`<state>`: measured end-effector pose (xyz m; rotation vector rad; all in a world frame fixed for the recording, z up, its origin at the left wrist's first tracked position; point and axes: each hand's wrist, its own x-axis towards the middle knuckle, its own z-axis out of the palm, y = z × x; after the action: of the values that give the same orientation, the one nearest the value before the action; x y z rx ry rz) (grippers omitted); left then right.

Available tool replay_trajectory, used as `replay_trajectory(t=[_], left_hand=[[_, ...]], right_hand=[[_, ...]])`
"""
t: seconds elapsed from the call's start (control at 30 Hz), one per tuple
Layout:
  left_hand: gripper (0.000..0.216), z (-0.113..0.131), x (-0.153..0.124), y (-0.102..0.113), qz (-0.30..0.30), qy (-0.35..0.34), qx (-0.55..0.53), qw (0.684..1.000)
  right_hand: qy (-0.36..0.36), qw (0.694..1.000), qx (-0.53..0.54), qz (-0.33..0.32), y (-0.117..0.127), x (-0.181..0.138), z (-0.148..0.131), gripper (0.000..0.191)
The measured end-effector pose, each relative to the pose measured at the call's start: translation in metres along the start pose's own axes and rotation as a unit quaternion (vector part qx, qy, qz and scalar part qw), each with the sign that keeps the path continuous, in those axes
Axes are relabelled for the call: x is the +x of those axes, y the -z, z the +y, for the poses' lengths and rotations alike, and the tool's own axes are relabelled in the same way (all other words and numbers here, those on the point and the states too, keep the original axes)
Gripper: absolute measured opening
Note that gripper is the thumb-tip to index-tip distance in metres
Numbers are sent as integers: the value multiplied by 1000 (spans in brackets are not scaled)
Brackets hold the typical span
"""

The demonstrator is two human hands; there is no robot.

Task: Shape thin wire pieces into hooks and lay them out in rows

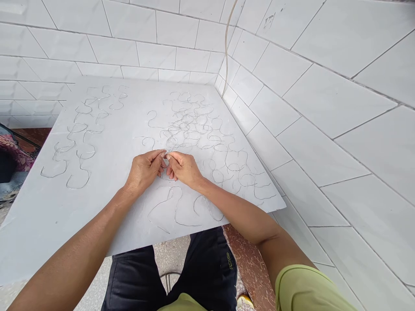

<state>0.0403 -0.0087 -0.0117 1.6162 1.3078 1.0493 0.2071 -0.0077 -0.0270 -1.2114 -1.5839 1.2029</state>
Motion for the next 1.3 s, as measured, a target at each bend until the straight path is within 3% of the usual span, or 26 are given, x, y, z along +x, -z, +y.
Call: replay_trajectory(t=[0.47,0.67,0.87,1.3], left_hand=[[28,13,4,12,-6,29,-64,998],[32,14,3,10,-14,25,-32,999],[39,1,1,4,38,41,19,998],[33,-3,-1,4,-6,-47,143,989]], right_hand=[[25,999,-34,-15,2,-2,-3,28],[24,1000,-17,1,2,-2,1,24],[24,1000,-18,0,0,-2,2,24],[22,1000,-18,11,2,-1,3,23]])
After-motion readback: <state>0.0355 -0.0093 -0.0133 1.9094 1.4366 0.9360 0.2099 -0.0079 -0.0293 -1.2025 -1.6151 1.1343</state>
